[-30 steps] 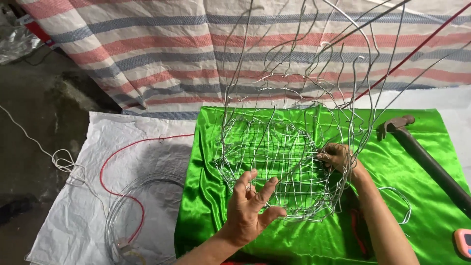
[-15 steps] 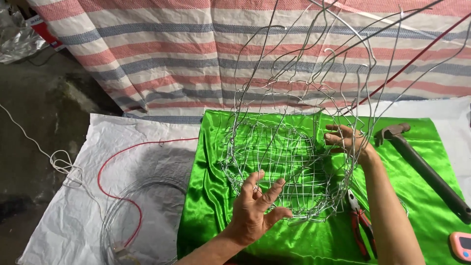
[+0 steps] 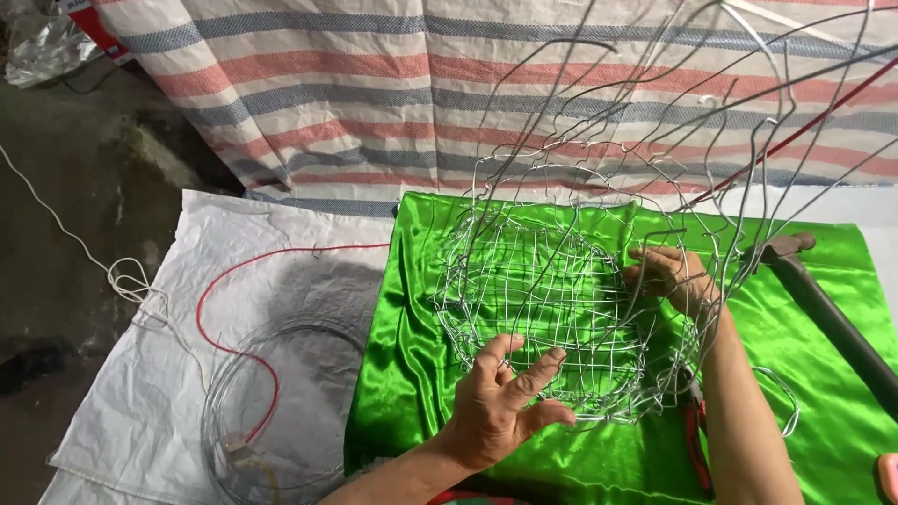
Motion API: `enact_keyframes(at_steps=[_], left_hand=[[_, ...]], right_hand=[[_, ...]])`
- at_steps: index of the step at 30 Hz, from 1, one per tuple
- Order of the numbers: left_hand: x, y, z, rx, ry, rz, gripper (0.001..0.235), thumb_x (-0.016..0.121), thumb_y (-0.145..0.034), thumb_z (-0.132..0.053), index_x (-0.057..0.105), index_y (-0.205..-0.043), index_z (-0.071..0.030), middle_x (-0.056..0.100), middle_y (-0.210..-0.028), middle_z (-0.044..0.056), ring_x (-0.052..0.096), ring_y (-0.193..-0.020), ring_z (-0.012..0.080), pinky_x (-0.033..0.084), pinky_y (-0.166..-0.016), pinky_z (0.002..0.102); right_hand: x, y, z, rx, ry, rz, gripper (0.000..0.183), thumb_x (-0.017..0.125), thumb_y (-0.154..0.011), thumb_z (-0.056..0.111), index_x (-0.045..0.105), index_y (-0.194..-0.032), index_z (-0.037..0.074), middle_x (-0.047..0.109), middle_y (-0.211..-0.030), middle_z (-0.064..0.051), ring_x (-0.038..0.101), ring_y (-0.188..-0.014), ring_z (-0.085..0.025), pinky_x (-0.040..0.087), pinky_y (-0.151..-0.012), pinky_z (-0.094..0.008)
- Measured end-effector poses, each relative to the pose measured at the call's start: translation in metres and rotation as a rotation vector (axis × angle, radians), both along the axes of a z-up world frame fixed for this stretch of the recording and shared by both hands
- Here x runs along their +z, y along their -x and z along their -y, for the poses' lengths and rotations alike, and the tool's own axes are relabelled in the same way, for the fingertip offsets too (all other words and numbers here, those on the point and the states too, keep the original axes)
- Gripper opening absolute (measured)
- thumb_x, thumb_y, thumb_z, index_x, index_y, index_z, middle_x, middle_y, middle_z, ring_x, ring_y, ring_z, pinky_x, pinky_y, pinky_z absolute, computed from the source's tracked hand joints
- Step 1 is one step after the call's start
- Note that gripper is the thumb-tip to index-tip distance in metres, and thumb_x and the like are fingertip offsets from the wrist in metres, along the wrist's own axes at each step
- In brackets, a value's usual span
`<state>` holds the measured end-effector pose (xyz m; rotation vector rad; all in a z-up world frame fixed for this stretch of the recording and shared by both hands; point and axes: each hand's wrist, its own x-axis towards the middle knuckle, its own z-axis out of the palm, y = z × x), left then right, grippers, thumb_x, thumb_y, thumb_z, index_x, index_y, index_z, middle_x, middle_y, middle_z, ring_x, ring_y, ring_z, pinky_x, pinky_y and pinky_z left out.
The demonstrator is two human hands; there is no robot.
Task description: Manually weaving and twisting metal wires to construct a wire mesh basket or trap.
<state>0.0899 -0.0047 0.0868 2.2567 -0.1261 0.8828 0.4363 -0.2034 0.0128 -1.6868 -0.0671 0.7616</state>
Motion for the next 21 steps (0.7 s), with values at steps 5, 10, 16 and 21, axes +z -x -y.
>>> enact_keyframes(at_steps=[5,10,16,21], left_hand=[[-0.015,-0.006,-0.003,0.042,-0.032,0.127,0.064,0.068,-0.098,-0.056,0.047,-0.155,-0.034,0.022,-0.155,0.016,0.052,-0.086,0.0123,0.054,-0.060,0.022],[-0.009,0.017,-0.014,-0.014,0.024,0.103,0.080,0.079,-0.091,-0.049,0.039,-0.158,-0.035,0.026,-0.161,0.021,0.060,-0.103,0.0214,0.061,-0.083,0.032],[-0.016,0.042,-0.029,-0.005,-0.035,0.225,0.093,0.088,-0.097,-0.021,0.028,-0.166,-0.037,-0.002,-0.176,0.007,0.044,-0.145,0.0281,0.044,-0.122,0.048],[-0.020,0.045,-0.089,0.373,0.059,0.209,0.037,0.062,-0.100,-0.014,0.057,-0.136,-0.013,0.060,-0.133,0.014,0.061,-0.116,0.0282,0.054,-0.092,0.038]], right_hand=[[-0.003,-0.002,-0.001,0.008,-0.004,0.021,0.036,0.064,-0.099,0.024,0.070,-0.123,-0.002,0.074,-0.100,-0.020,0.072,-0.089,-0.032,0.057,-0.075,-0.041],[-0.001,0.004,0.001,0.048,0.027,-0.005,0.044,0.063,-0.097,0.026,0.064,-0.130,-0.003,0.070,-0.118,-0.026,0.069,-0.100,-0.039,0.055,-0.087,-0.050],[-0.006,0.029,0.037,-0.058,-0.110,0.206,0.036,0.068,-0.103,0.033,0.065,-0.116,0.000,0.065,-0.101,-0.015,0.066,-0.089,-0.026,0.058,-0.079,-0.040],[0.046,0.128,0.063,-0.311,-0.127,0.460,0.034,0.055,-0.117,0.031,0.062,-0.135,0.003,0.062,-0.108,-0.003,0.053,-0.089,-0.008,0.042,-0.076,-0.023]])
